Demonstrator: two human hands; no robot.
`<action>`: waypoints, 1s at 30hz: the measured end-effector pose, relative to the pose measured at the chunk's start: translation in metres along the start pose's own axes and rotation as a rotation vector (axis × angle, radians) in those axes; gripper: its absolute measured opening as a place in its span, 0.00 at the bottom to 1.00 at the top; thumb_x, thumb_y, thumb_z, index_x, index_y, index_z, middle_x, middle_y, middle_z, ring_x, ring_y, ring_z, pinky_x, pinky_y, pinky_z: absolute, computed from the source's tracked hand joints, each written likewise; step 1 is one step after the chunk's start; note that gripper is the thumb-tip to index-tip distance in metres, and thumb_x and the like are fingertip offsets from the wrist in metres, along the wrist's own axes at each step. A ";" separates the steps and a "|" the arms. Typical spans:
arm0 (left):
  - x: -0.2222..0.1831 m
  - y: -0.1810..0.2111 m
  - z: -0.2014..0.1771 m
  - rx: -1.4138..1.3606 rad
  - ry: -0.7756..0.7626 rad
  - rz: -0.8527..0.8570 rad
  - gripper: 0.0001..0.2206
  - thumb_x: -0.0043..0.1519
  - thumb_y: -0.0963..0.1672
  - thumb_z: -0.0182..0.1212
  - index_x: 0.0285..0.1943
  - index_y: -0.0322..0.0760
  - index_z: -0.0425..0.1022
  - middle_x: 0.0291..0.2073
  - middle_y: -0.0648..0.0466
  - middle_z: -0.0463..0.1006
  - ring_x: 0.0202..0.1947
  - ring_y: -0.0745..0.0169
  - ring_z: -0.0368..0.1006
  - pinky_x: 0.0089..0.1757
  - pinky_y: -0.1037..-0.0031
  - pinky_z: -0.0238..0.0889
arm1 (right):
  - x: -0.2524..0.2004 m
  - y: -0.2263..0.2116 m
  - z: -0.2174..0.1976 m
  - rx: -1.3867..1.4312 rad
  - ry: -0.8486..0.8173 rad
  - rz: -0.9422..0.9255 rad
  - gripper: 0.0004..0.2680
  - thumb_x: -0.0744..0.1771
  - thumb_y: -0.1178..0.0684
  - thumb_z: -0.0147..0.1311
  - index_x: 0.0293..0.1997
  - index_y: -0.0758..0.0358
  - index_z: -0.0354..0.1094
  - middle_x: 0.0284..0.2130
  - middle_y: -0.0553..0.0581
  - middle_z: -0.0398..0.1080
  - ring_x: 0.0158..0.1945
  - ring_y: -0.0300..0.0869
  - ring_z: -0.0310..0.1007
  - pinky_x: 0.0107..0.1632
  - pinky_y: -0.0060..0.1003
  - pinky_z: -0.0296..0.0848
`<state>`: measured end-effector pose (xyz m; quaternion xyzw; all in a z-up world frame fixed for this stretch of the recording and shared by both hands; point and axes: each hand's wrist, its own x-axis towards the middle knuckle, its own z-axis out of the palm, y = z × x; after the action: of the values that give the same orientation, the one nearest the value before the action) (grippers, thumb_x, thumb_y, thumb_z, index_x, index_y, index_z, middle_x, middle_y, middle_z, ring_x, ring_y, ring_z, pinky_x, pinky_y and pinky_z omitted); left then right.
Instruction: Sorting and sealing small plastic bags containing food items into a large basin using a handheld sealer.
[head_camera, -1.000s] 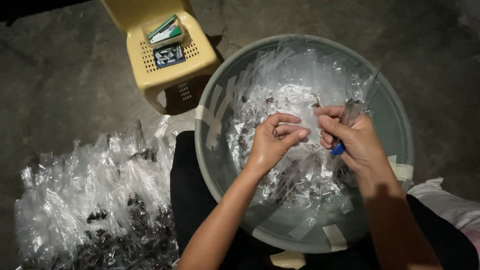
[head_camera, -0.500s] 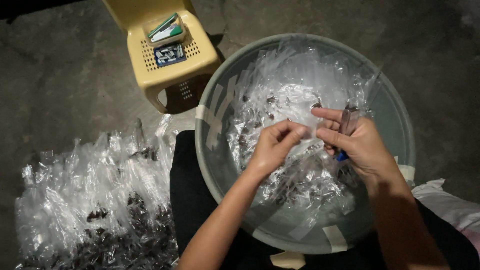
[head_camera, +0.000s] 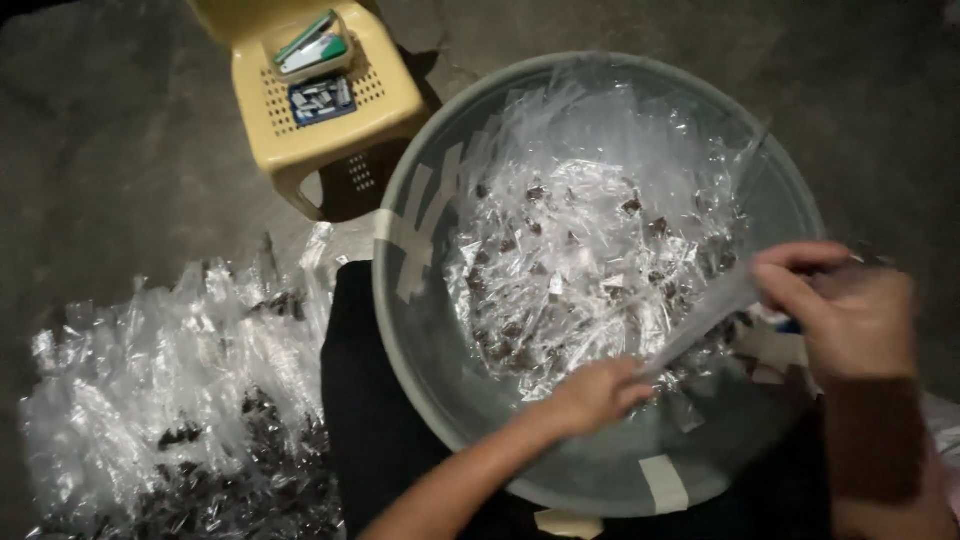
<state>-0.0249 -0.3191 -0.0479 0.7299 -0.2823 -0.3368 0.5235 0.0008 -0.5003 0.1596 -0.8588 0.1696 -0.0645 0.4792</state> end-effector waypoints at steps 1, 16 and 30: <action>0.004 -0.004 -0.012 0.063 0.067 -0.083 0.07 0.67 0.47 0.55 0.45 0.42 0.72 0.39 0.50 0.76 0.38 0.52 0.74 0.39 0.63 0.66 | -0.005 -0.001 -0.007 -0.024 0.035 -0.018 0.04 0.70 0.62 0.60 0.37 0.62 0.70 0.34 0.52 0.70 0.38 0.36 0.69 0.43 0.30 0.68; 0.097 -0.138 -0.098 0.411 0.556 -0.439 0.12 0.65 0.47 0.51 0.34 0.38 0.74 0.30 0.47 0.77 0.32 0.44 0.73 0.36 0.55 0.64 | -0.002 0.019 -0.022 -0.164 -0.005 -0.410 0.04 0.68 0.64 0.58 0.37 0.78 0.72 0.43 0.72 0.73 0.41 0.50 0.75 0.33 0.35 0.77; 0.013 0.074 -0.146 -0.768 0.465 0.127 0.10 0.69 0.45 0.55 0.50 0.32 0.74 0.45 0.40 0.84 0.40 0.50 0.84 0.46 0.66 0.82 | -0.007 -0.032 0.027 0.177 -0.214 0.112 0.04 0.66 0.61 0.56 0.38 0.71 0.75 0.38 0.64 0.80 0.45 0.50 0.80 0.49 0.41 0.81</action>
<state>0.0932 -0.2670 0.0530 0.5202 -0.0558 -0.2117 0.8255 0.0096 -0.4604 0.1726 -0.8045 0.1589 0.0395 0.5710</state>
